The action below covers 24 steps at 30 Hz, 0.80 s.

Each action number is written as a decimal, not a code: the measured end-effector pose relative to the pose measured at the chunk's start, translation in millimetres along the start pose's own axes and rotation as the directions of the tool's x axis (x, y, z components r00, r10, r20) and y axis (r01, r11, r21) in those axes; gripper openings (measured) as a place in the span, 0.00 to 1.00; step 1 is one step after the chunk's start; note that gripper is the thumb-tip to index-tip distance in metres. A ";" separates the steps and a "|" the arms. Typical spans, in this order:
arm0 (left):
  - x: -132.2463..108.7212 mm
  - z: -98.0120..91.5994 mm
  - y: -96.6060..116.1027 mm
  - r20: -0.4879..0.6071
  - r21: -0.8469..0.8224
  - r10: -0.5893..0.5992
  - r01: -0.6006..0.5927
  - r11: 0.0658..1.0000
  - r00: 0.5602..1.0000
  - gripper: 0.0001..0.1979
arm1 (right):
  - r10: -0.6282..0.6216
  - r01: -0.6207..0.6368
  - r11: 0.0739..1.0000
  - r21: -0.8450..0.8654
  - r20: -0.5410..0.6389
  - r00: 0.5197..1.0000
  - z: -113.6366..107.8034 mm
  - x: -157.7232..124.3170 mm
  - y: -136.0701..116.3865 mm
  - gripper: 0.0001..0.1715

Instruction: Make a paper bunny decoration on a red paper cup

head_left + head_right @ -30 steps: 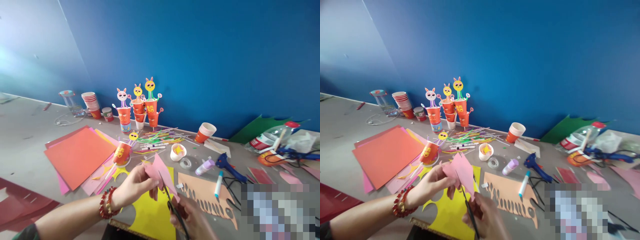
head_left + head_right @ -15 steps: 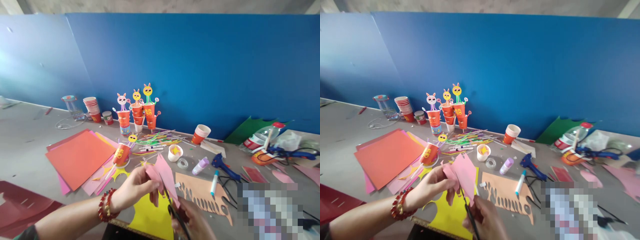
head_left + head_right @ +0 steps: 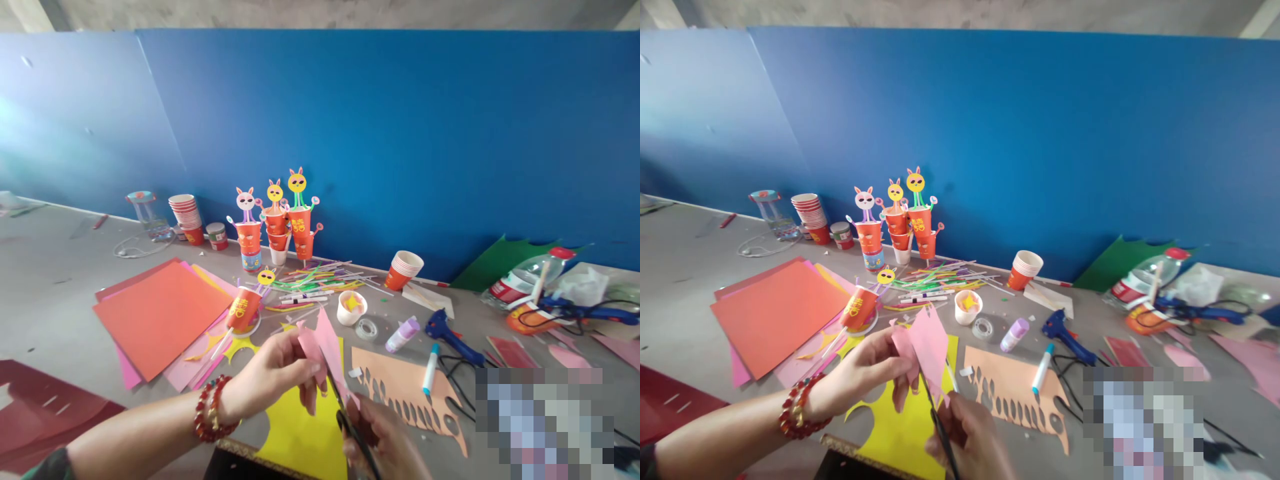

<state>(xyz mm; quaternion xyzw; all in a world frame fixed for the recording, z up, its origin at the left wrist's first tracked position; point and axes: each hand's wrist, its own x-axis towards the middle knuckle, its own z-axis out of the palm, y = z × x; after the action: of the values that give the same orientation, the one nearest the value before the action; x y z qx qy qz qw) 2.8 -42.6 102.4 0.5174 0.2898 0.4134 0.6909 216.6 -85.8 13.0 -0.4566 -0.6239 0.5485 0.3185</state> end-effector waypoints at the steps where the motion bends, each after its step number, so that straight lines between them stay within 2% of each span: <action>1: 0.0 0.2 -0.9 -0.004 -0.007 -0.002 0.002 1.000 1.000 0.16 | 0.003 -0.003 1.000 0.006 -0.008 1.000 0.4 0.4 1.7 0.28; 4: -0.5 0.1 -4.9 -0.007 -0.021 -0.007 0.007 1.000 1.000 0.15 | 0.013 -0.012 0.999 0.036 -0.038 0.999 1.8 1.5 4.8 0.30; 9: -1.3 -1.8 -10.7 -0.034 -0.003 0.014 -0.014 1.000 0.999 0.15 | 0.017 -0.017 1.000 -0.001 0.029 0.999 -0.4 3.3 -2.1 0.29; 16: 0.6 -5.7 -8.8 -0.042 0.020 -0.022 0.023 1.000 0.999 0.19 | -0.056 0.058 0.995 -0.085 0.026 0.998 -2.7 5.3 -4.9 0.28; 21: 0.7 -10.2 -6.3 -0.047 0.166 0.078 -0.069 0.984 0.996 0.21 | -0.067 0.070 0.996 -0.053 0.051 0.996 0.3 7.8 1.8 0.30; 24: 1.3 -10.5 -5.3 -0.057 0.198 0.101 -0.088 0.976 0.993 0.21 | -0.049 0.052 0.996 -0.075 0.047 0.998 -0.6 7.3 1.5 0.29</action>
<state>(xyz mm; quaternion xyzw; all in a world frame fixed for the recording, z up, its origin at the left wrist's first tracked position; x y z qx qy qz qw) -3.8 -37.1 94.3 0.5819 0.3271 0.4322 0.6063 214.7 -78.9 10.8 -0.4398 -0.6626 0.5265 0.3004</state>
